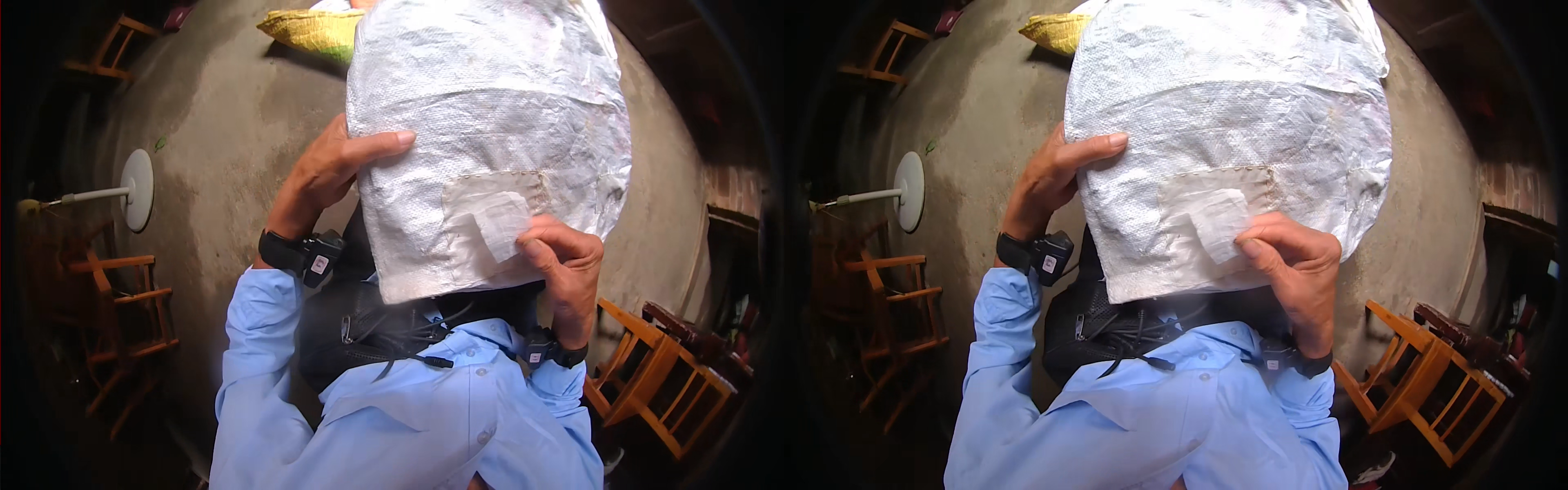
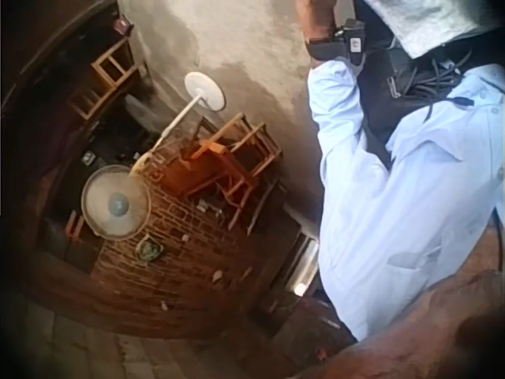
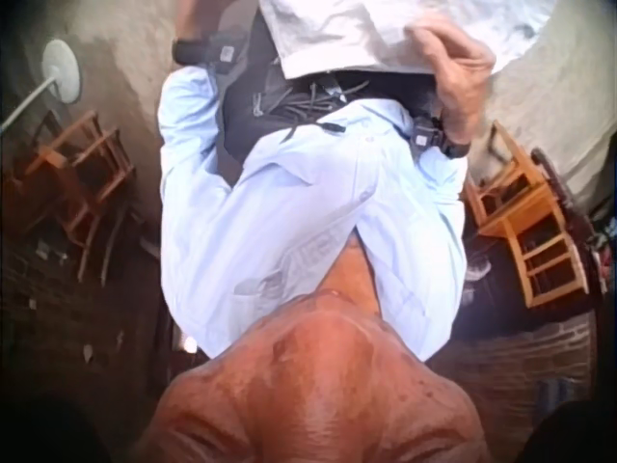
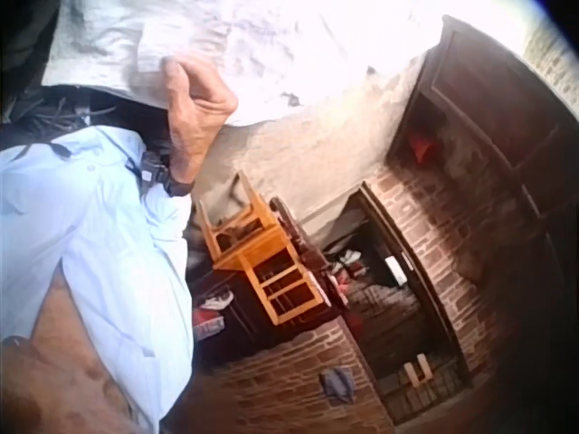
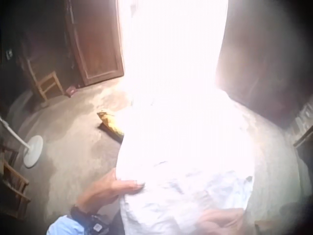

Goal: Repair a hole in a large white woven bag using a patch and needle.

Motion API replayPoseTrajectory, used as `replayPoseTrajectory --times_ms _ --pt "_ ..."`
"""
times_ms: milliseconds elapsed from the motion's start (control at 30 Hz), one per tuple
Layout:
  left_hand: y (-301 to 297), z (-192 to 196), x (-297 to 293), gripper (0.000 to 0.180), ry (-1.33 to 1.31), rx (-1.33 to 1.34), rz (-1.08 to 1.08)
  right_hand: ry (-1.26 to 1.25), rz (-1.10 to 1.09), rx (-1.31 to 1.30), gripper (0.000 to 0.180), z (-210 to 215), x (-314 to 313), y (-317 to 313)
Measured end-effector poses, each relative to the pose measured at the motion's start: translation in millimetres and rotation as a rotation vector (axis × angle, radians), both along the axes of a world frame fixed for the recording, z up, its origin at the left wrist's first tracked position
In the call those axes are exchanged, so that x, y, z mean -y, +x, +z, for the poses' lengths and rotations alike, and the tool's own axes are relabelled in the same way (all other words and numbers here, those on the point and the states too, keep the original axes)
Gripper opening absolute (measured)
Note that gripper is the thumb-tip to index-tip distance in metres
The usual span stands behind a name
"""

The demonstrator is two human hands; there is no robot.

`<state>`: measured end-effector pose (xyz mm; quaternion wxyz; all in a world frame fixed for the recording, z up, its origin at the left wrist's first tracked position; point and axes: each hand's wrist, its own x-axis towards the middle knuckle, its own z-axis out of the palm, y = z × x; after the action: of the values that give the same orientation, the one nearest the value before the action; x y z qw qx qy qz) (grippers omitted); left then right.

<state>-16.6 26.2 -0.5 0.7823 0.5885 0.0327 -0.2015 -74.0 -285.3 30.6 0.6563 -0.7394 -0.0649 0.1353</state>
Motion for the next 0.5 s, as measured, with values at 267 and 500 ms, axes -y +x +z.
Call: replayPoseTrajectory --times_ms 267,500 --pt "-59.5 -10.5 27.0 0.039 0.032 0.314 0.176 0.207 -0.268 0.349 0.012 7.2 22.2 -35.1" --pt "-72.9 0.2 45.0 0.047 -0.254 0.104 0.427 0.221 -0.191 0.308 0.012 27.8 16.7 -33.4"
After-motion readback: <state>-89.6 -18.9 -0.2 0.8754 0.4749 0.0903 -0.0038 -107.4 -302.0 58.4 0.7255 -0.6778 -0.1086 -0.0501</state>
